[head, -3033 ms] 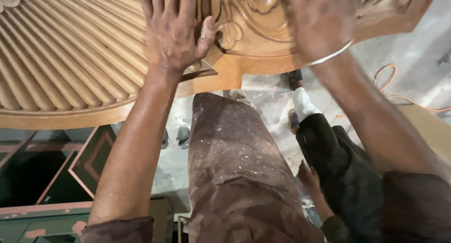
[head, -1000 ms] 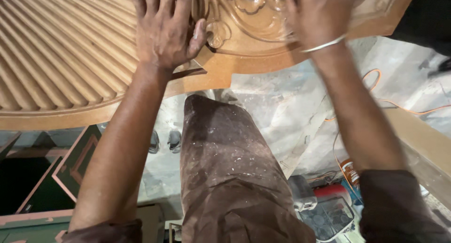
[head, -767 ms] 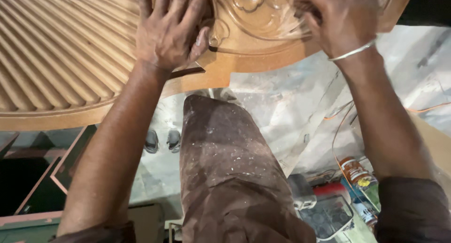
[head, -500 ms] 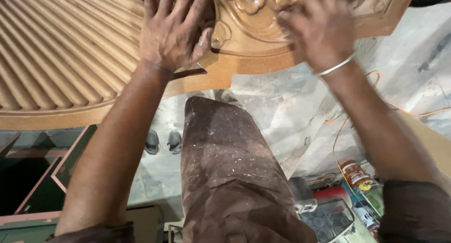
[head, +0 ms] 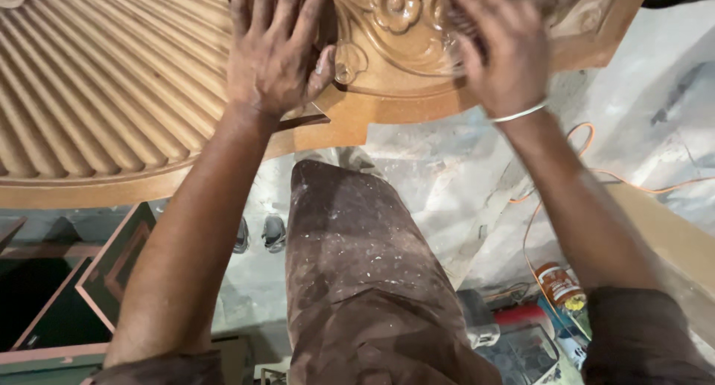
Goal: The person applies a dark finish to a carved wooden headboard using a cloth, repeatedly dipping the cloth into a metal can. The person then moves to a long carved wooden panel and applies the finish to its edges and surface before flipping the panel over.
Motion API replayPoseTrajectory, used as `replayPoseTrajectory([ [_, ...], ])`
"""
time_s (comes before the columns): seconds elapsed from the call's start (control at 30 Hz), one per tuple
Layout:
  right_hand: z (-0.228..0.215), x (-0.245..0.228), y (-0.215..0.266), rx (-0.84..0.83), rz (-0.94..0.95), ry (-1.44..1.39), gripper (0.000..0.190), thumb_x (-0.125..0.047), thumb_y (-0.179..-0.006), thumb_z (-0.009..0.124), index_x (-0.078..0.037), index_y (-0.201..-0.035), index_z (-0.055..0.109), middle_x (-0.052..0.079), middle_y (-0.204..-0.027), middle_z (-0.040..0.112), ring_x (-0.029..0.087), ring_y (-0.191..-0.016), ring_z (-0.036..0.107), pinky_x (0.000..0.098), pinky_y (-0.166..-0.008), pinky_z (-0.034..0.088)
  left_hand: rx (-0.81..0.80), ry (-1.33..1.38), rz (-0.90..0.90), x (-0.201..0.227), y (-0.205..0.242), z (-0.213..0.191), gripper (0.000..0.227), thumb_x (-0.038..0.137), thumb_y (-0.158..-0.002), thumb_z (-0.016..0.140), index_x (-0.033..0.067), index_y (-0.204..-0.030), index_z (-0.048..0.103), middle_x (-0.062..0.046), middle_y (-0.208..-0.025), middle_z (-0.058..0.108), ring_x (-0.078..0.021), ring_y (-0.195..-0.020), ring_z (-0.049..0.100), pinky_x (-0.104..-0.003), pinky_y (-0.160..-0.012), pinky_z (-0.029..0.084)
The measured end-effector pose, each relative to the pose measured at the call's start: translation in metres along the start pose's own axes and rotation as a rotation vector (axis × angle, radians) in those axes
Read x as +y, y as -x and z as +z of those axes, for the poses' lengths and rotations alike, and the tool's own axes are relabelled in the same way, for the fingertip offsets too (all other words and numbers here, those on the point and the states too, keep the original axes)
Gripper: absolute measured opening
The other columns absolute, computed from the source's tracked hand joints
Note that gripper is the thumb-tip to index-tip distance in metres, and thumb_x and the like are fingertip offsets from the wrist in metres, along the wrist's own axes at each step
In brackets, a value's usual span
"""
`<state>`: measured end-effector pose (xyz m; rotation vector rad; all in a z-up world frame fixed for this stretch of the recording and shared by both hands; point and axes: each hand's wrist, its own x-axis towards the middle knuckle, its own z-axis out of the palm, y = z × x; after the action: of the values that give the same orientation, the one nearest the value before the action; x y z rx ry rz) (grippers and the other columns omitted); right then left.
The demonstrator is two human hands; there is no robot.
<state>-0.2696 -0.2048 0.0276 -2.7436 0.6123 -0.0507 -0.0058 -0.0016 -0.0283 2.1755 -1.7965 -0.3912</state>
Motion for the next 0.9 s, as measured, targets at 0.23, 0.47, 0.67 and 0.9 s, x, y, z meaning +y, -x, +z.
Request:
replayPoseTrajectory([
  [0.23, -0.002, -0.003, -0.018, -0.131, 0.031, 0.088, 0.040, -0.009, -0.092, 0.082, -0.010, -0.130, 0.072, 0.014, -0.133, 0.066, 0.034, -0.116, 0.059, 0.0478, -0.100, 0.048, 0.039, 0.019, 0.002, 0.000, 0.001, 0.000, 0.064, 0.041, -0.106, 0.056, 0.0007, -0.154, 0.046, -0.020, -0.159, 0.044, -0.0396, -0.151, 0.033, -0.059, -0.128, 0.012],
  [0.47, 0.024, -0.024, -0.031, -0.029, -0.054, -0.249, 0.044, -0.005, -0.094, 0.074, -0.003, -0.136, 0.063, 0.019, -0.138, 0.061, 0.037, -0.132, 0.057, 0.0489, -0.115, 0.045, 0.075, 0.044, -0.016, -0.002, 0.000, 0.000, 0.065, 0.040, -0.105, 0.055, -0.0005, -0.154, 0.045, -0.021, -0.162, 0.043, -0.0395, -0.153, 0.032, -0.057, -0.129, 0.012],
  [0.67, 0.035, -0.024, -0.038, 0.210, 0.187, -0.655, 0.040, -0.003, -0.102, 0.074, -0.005, -0.137, 0.055, 0.015, -0.131, 0.062, 0.033, -0.124, 0.062, 0.0440, -0.111, 0.050, 0.103, 0.034, -0.015, -0.002, -0.003, -0.002, 0.065, 0.041, -0.104, 0.055, -0.0006, -0.153, 0.045, -0.022, -0.159, 0.043, -0.0396, -0.151, 0.033, -0.058, -0.127, 0.013],
  [0.9, 0.053, -0.039, -0.054, 0.264, 0.136, -0.259, 0.045, -0.002, -0.089, 0.081, -0.004, -0.127, 0.058, 0.016, -0.126, 0.062, 0.035, -0.122, 0.058, 0.0463, -0.104, 0.046, 0.084, 0.076, -0.042, -0.004, 0.002, -0.005, 0.065, 0.040, -0.104, 0.056, -0.0008, -0.154, 0.046, -0.022, -0.161, 0.042, -0.0394, -0.153, 0.031, -0.057, -0.128, 0.013],
])
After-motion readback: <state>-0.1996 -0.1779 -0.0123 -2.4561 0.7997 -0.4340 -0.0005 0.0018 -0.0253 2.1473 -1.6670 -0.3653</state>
